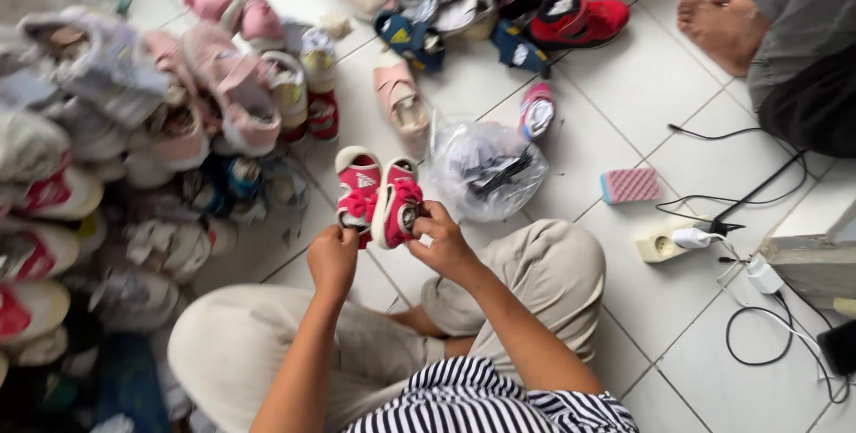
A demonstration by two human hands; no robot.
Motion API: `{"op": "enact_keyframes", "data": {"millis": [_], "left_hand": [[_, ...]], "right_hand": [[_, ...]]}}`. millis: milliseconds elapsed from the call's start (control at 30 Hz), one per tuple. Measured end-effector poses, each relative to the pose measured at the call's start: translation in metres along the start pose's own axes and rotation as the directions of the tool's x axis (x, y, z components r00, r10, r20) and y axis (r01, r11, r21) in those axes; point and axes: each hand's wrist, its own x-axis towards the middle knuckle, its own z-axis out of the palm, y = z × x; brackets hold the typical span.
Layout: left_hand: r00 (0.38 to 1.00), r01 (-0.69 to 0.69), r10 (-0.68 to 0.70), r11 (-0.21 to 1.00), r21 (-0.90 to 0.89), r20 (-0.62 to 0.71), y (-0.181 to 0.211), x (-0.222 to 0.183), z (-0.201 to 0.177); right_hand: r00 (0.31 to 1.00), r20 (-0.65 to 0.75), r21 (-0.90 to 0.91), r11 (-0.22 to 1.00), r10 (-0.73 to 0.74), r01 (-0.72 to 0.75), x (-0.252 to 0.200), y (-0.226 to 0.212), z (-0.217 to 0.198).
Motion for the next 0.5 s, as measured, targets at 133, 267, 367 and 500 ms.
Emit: {"op": "enact_keyframes", "data": {"millis": [133, 267, 367, 500], "left_hand": [[0.995, 0.01, -0.02, 0.995, 0.095, 0.098, -0.033, -0.004, 0.023], [0.977, 0.006, -0.045, 0.983, 0.181, 0.209, -0.041, 0.015, 0.05], [0.936, -0.016, -0.063, 0.976, 0.219, 0.346, -0.028, 0.013, 0.047], [0.943, -0.023, -0.055, 0.973, 0.228, 0.328, -0.027, 0.012, 0.044]], "right_hand": [[0.998, 0.056, -0.2, 0.979, -0.02, 0.031, -0.032, 0.053, 0.035], [0.973, 0.225, -0.446, 0.882, -0.054, 0.153, -0.038, 0.105, 0.05], [0.918, 0.39, -0.513, 0.844, 0.066, 0.157, -0.03, 0.078, 0.045], [0.88, 0.421, -0.587, 0.806, 0.221, 0.079, -0.036, 0.071, 0.055]]}}
